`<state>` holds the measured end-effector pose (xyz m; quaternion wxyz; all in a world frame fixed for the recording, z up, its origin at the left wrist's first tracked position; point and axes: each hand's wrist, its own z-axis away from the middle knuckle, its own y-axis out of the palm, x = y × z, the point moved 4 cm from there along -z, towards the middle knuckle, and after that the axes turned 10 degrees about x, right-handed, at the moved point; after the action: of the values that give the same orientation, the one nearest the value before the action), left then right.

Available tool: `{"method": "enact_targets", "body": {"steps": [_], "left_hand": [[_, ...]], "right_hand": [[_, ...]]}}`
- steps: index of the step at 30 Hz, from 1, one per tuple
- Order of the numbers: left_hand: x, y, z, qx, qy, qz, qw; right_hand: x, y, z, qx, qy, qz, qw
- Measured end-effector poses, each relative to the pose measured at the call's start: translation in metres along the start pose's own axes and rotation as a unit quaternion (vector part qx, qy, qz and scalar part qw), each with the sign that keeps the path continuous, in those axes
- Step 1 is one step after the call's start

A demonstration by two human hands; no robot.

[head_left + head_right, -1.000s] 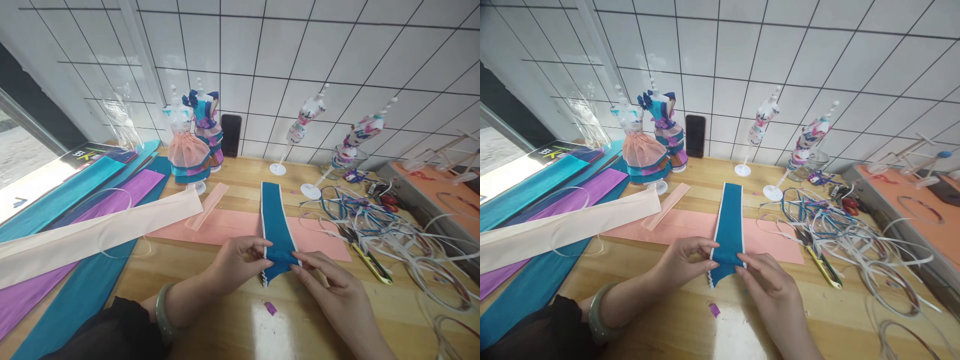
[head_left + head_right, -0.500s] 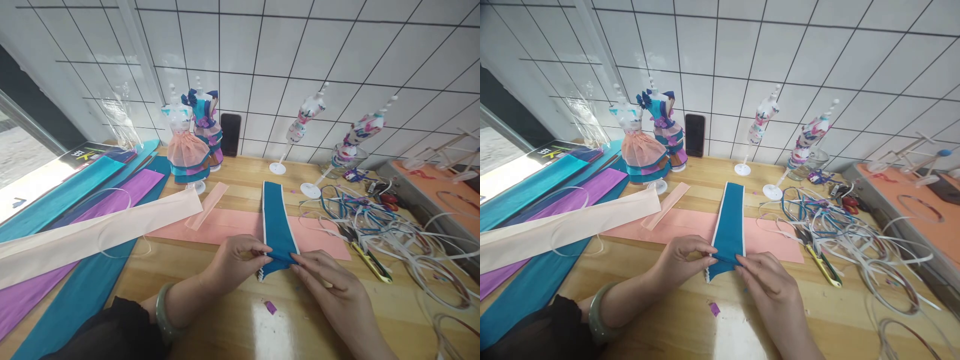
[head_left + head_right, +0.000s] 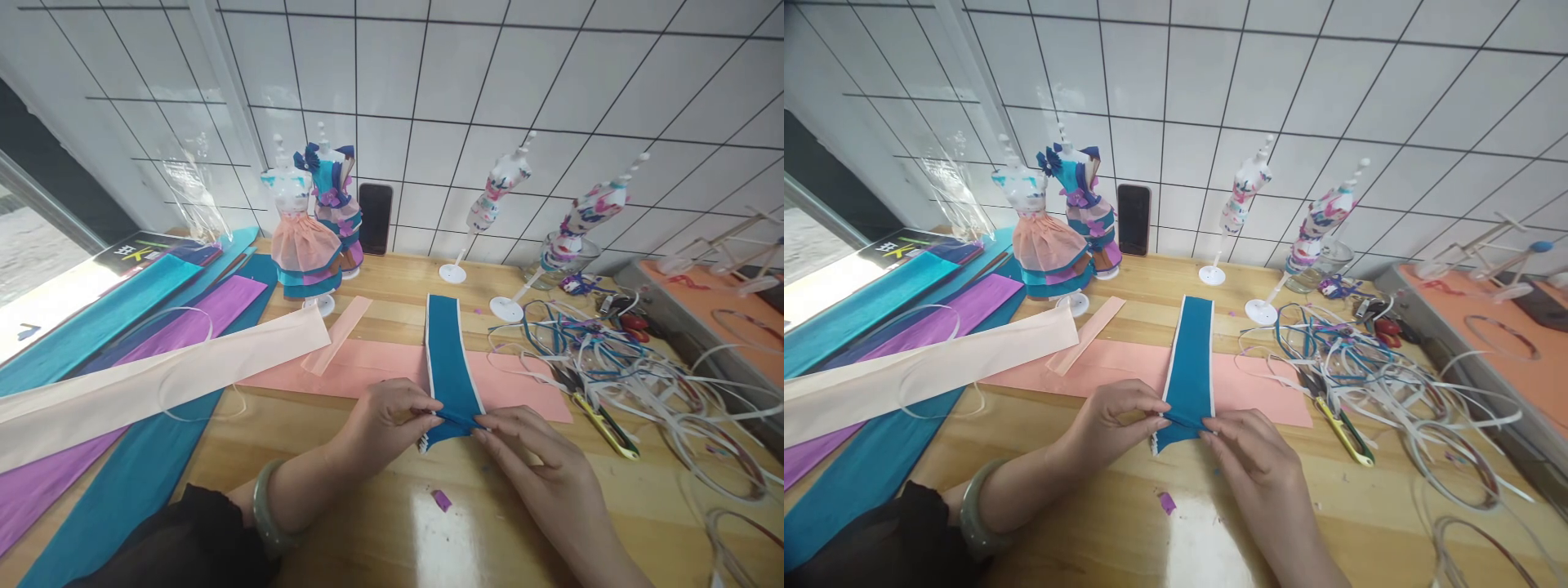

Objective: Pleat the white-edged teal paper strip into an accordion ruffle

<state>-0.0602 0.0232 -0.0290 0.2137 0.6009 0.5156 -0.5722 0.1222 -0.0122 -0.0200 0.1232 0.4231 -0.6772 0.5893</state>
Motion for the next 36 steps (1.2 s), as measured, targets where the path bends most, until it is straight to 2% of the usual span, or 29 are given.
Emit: {"method": "enact_targets", "body": {"steps": [16, 20, 24, 30, 36], "left_hand": [[0.000, -0.001, -0.001, 0.005, -0.018, 0.029, 0.999], [0.004, 0.003, -0.001, 0.022, -0.068, 0.096, 0.993], [0.014, 0.011, 0.002, 0.054, -0.138, 0.214, 0.966], [0.022, 0.017, 0.003, 0.088, -0.142, 0.267, 0.949], [0.018, 0.013, 0.002, 0.067, -0.151, 0.259, 0.952]], "right_hand": [[-0.001, 0.004, -0.001, 0.027, 0.027, 0.005, 0.999], [0.001, 0.004, -0.001, 0.036, 0.032, 0.002, 0.999], [0.003, 0.004, -0.002, 0.028, 0.027, 0.009, 0.999], [0.004, 0.005, -0.001, 0.018, 0.000, 0.016, 1.000], [0.005, 0.005, -0.001, 0.014, -0.007, 0.007, 1.000]]}}
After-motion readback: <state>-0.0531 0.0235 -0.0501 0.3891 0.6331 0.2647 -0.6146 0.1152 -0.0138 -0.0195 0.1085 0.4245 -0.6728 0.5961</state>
